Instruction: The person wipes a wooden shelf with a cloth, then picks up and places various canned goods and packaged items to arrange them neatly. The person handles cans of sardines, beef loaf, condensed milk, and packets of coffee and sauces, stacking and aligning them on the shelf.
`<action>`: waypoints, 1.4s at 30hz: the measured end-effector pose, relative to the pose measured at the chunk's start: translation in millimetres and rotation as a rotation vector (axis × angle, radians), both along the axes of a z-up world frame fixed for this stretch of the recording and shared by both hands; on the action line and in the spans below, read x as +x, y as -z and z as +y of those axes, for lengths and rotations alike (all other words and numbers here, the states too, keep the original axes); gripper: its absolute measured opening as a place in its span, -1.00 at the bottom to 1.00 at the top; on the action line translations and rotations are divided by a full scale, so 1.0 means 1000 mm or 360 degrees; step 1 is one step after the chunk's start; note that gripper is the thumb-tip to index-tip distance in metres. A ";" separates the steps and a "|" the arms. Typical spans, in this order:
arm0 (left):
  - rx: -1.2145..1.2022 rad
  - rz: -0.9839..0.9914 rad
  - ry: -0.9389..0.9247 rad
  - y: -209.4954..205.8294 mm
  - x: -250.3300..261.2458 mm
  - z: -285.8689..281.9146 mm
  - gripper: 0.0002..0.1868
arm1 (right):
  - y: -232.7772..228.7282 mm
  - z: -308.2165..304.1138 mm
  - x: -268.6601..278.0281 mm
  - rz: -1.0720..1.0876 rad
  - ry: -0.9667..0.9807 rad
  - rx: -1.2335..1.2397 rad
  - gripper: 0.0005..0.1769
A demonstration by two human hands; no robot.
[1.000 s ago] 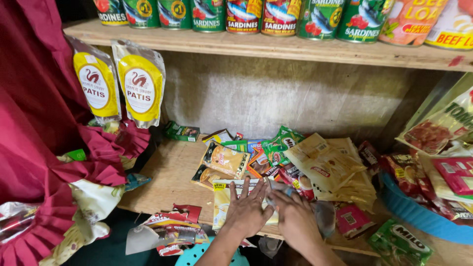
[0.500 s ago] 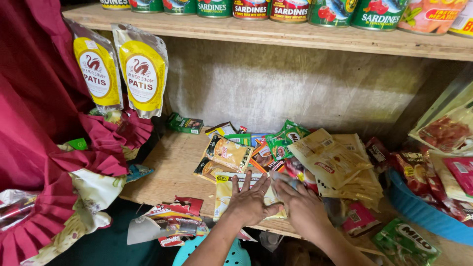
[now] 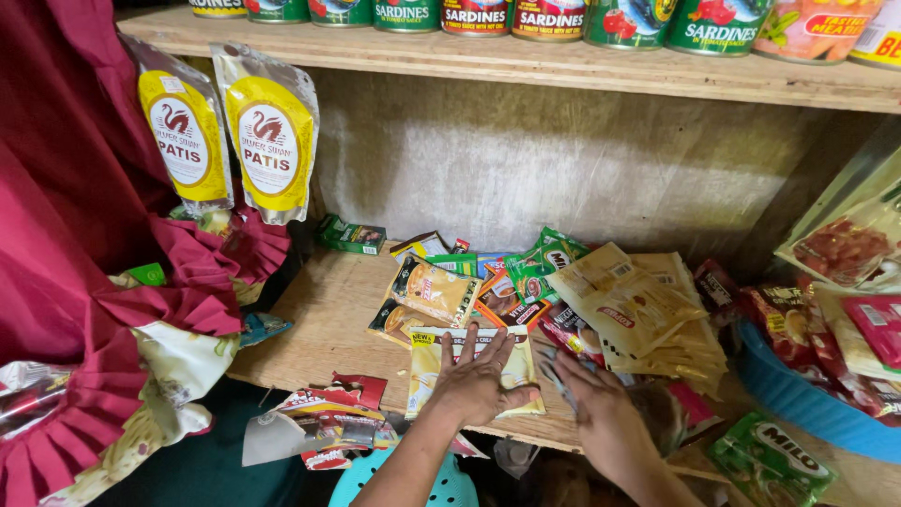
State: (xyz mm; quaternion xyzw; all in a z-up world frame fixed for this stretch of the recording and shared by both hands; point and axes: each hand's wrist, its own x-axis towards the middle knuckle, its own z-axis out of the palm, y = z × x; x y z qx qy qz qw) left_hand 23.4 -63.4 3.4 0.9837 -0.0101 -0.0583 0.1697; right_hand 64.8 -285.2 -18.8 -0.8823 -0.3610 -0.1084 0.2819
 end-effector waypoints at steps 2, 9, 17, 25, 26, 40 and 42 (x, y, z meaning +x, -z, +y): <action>0.0027 0.0024 0.0021 0.000 0.002 0.002 0.19 | -0.003 0.019 0.000 -0.0228 -0.0088 0.0228 -0.27; -0.0044 0.0000 0.0017 0.004 -0.001 0.003 0.20 | -0.011 0.041 0.016 0.0002 -0.0109 -0.0333 -0.28; -0.1344 -0.0758 -0.0208 -0.018 -0.010 0.008 0.16 | -0.027 0.007 -0.017 0.0013 -0.0053 0.0481 -0.54; -0.3445 -0.0512 -0.0179 -0.024 -0.017 -0.108 -0.08 | -0.068 0.048 -0.006 0.0073 0.0141 0.0919 -0.66; -0.3622 -0.0364 -0.0081 -0.025 -0.020 -0.107 -0.09 | -0.074 0.048 -0.002 0.0351 0.0271 0.0877 -0.65; -0.0115 0.0000 -0.1091 -0.066 -0.045 0.055 -0.50 | -0.084 0.039 0.099 -0.0470 0.0238 0.0498 -0.59; -0.0066 0.0037 -0.1121 -0.056 -0.041 0.054 -0.40 | -0.073 0.012 0.104 -0.0584 0.0448 0.0464 -0.65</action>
